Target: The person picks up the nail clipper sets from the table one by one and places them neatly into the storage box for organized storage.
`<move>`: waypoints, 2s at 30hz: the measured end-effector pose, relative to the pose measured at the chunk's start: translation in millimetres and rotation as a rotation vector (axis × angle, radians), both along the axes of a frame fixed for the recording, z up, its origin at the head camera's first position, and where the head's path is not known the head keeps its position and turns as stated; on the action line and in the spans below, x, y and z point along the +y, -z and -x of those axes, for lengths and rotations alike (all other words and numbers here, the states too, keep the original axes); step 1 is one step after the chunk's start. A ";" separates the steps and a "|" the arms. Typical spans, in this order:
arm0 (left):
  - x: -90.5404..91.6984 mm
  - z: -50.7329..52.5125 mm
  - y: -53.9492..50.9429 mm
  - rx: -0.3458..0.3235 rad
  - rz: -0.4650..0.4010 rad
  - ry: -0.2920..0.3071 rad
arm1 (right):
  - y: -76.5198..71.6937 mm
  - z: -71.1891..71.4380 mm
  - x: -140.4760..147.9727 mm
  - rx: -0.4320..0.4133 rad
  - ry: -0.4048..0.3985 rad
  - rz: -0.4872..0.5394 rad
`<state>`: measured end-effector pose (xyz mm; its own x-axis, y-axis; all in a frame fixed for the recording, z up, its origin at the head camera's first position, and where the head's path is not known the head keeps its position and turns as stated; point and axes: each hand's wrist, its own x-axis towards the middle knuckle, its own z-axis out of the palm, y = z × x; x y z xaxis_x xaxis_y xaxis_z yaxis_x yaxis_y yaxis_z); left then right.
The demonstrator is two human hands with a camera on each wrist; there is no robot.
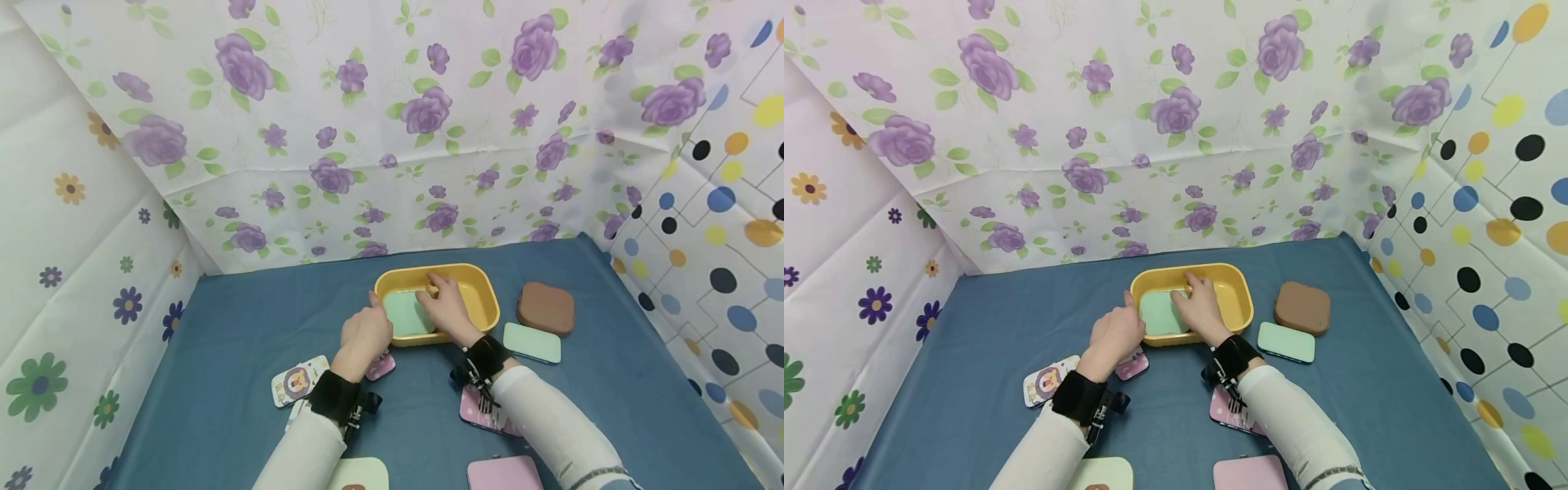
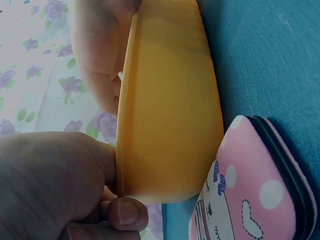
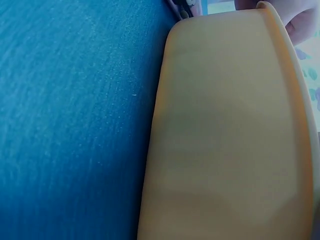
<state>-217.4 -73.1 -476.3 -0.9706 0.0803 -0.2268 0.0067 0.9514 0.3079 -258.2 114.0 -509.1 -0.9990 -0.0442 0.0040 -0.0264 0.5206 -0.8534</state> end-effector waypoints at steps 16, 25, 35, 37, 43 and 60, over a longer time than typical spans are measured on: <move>-1.4 -5.2 4.1 0.084 -0.010 0.004 | -10.4 -4.7 15.4 0.084 -0.064 0.086; -1.2 -5.3 3.7 0.081 -0.019 0.009 | -24.4 -9.3 47.9 0.122 -0.074 0.122; -2.1 -6.3 3.1 0.090 -0.003 0.013 | -34.7 -9.3 105.2 0.099 0.006 0.141; -2.3 -6.6 3.3 0.092 -0.002 0.013 | -35.5 -9.7 116.9 0.099 0.012 0.122; -2.0 -6.2 4.1 0.093 0.004 0.014 | -34.1 -7.7 154.8 0.093 0.079 0.002; -0.6 -4.1 4.4 0.070 0.033 0.004 | -1.1 5.1 274.0 -0.107 -0.153 -0.425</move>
